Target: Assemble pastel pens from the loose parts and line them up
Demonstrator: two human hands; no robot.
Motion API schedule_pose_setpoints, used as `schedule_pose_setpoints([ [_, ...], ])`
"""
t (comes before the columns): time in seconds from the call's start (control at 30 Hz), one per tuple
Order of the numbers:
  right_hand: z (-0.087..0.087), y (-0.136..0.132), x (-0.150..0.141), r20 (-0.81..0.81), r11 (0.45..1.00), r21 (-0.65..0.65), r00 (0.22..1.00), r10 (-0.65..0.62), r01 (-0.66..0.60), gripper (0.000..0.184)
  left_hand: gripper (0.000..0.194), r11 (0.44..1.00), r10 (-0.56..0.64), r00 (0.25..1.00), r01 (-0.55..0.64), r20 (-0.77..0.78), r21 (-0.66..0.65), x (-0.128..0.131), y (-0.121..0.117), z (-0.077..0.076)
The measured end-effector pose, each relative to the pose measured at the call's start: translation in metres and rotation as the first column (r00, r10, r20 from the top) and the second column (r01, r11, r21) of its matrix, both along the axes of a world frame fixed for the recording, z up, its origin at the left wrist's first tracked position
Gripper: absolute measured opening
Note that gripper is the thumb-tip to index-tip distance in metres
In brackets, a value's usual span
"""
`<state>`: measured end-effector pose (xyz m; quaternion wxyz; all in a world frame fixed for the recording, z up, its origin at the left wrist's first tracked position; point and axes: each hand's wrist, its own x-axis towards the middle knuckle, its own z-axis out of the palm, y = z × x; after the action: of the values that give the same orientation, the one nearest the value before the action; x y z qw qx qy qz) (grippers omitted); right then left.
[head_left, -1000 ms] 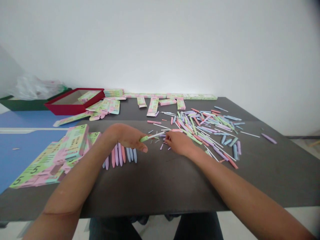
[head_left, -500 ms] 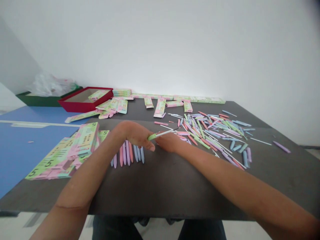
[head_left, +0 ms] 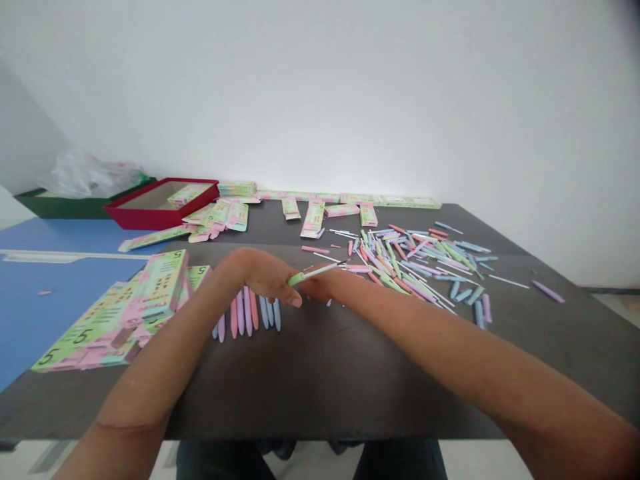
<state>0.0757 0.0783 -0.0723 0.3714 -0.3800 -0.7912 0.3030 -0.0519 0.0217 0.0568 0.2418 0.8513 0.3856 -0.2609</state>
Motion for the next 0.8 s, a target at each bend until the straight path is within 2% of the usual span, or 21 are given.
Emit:
schedule_pose_setpoints([
  [0.03,0.002,0.0,0.0,0.052,0.999,-0.02,0.998,0.026,-0.025,0.027,0.037,1.0,-0.005,1.0,0.005,0.01,-0.004,0.0,0.0,0.0],
  [0.1,0.009,-0.001,0.005,0.186,0.993,-0.072,0.977,0.101,-0.089,0.013,0.038,1.0,-0.001,1.0,0.001,0.014,-0.009,-0.001,0.0,0.0],
  [0.23,0.026,-0.011,0.034,0.258,0.991,-0.082,0.959,0.119,-0.101,0.016,0.045,0.999,0.05,0.999,-0.05,0.003,0.009,-0.004,0.001,0.002],
  [0.27,0.029,-0.015,0.043,0.236,0.995,-0.071,0.968,0.09,-0.075,0.014,0.048,0.998,0.06,0.998,-0.06,0.01,0.016,-0.005,0.001,0.002],
  [0.3,0.032,-0.02,0.053,0.145,0.998,-0.059,0.989,0.022,-0.014,0.012,0.052,0.998,0.063,0.998,-0.064,0.019,0.02,-0.006,0.001,0.003],
  [0.33,0.034,-0.026,0.061,0.019,0.997,-0.072,0.999,-0.035,0.036,0.01,0.055,0.998,0.063,0.998,-0.064,0.026,0.019,-0.006,0.001,0.004],
  [0.4,0.039,-0.04,0.074,-0.234,0.986,-0.147,0.966,-0.11,0.076,0.007,0.059,0.998,0.056,0.998,-0.056,0.021,0.011,-0.005,0.001,0.004],
  [0.47,0.045,-0.057,0.078,-0.485,0.974,-0.222,0.861,-0.151,0.046,0.007,0.057,0.999,0.049,0.999,-0.049,-0.01,0.024,-0.003,0.0,0.005],
  [0.53,0.054,-0.073,0.076,-0.707,0.966,-0.254,0.689,-0.16,-0.037,0.008,0.052,0.998,0.034,0.999,-0.032,-0.04,0.053,0.0,-0.002,0.004],
  [0.6,0.065,-0.087,0.069,-0.834,0.958,-0.255,0.53,-0.15,-0.13,0.011,0.048,0.997,0.012,0.999,-0.008,-0.049,0.077,0.003,-0.003,0.003],
  [0.63,0.07,-0.092,0.065,-0.867,0.953,-0.254,0.476,-0.149,-0.163,0.012,0.046,0.997,-0.001,0.999,0.005,-0.042,0.079,0.004,-0.004,0.003],
  [0.7,0.076,-0.101,0.058,-0.9,0.946,-0.252,0.409,-0.151,-0.204,0.013,0.046,0.997,-0.018,1.0,0.02,-0.017,0.072,0.005,-0.004,0.002],
  [0.8,0.077,-0.108,0.049,-0.921,0.943,-0.254,0.351,-0.168,-0.216,0.013,0.044,0.999,-0.011,1.0,0.011,0.0,0.043,0.004,-0.004,0.0],
])
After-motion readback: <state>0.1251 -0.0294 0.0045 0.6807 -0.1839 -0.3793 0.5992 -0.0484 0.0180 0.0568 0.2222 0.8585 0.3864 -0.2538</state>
